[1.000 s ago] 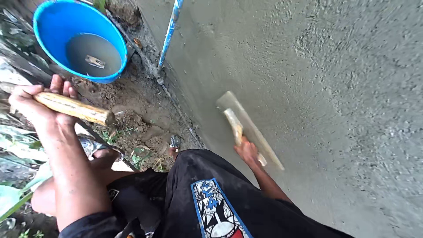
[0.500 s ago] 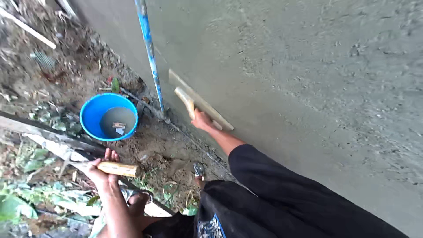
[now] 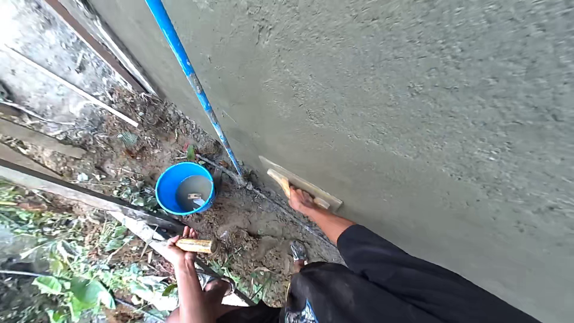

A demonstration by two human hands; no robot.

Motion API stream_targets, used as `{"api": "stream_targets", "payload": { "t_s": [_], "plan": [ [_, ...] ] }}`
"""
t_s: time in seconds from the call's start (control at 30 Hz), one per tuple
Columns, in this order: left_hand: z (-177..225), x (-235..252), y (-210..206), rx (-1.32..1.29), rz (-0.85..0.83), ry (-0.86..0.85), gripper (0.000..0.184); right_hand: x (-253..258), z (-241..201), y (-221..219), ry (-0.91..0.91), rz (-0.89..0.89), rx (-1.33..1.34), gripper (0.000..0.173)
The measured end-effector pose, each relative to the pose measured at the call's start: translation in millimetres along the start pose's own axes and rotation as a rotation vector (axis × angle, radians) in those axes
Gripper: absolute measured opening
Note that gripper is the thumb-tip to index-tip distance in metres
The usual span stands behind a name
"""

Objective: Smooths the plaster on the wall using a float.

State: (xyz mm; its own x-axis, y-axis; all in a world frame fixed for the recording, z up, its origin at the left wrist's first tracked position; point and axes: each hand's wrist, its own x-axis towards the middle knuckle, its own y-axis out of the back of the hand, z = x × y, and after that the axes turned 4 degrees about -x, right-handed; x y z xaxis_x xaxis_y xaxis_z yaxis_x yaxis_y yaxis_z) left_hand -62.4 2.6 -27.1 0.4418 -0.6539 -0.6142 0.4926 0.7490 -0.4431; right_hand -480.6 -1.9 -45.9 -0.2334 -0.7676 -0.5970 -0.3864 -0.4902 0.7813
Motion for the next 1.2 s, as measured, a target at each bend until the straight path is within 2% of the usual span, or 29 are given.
{"api": "stream_targets", "payload": {
  "t_s": [0.2,0.3,0.4,0.53,0.63,0.77,0.87,0.93,1.0,1.1,1.2],
  "plan": [
    [-6.3,5.4,-12.6,-0.030,-0.040,-0.046,0.025,-49.1,-37.2,76.7,0.062,0.243,0.147,0.058],
    [-7.7,6.1,-20.5,-0.027,-0.058,-0.054,0.024,-90.4,-27.7,96.0,0.096,0.395,0.241,0.055],
    [-10.6,8.7,-23.8,-0.011,-0.042,-0.016,0.023,-134.7,0.1,107.4,0.121,0.514,0.279,0.051],
    [-3.4,14.1,-24.8,-0.041,-0.027,0.002,0.030,-167.2,30.8,122.7,0.168,0.735,0.365,0.057],
    [4.6,19.4,-22.5,-0.021,-0.020,-0.008,0.027,-178.3,35.0,137.9,0.221,0.832,0.394,0.065],
    [13.5,22.1,-22.3,-0.042,-0.048,0.003,0.023,-150.3,10.4,154.6,0.311,0.787,0.311,0.077],
    [12.5,17.4,-27.9,-0.071,-0.033,0.016,0.021,-99.8,-22.8,154.7,0.387,0.604,0.354,0.085],
    [9.9,11.8,-32.2,-0.090,-0.020,0.021,0.020,-47.6,-54.3,147.1,0.418,0.437,0.480,0.080],
    [4.7,5.9,-35.4,-0.094,-0.005,0.035,0.020,-7.1,-74.0,126.5,0.369,0.295,0.546,0.073],
    [1.7,5.6,-32.3,-0.069,-0.024,0.068,0.021,16.5,-69.5,85.6,0.226,0.182,0.428,0.066],
    [5.3,6.5,-20.8,-0.065,-0.029,0.098,0.023,20.7,-32.6,44.9,0.090,0.108,0.240,0.064]
  ]
}}
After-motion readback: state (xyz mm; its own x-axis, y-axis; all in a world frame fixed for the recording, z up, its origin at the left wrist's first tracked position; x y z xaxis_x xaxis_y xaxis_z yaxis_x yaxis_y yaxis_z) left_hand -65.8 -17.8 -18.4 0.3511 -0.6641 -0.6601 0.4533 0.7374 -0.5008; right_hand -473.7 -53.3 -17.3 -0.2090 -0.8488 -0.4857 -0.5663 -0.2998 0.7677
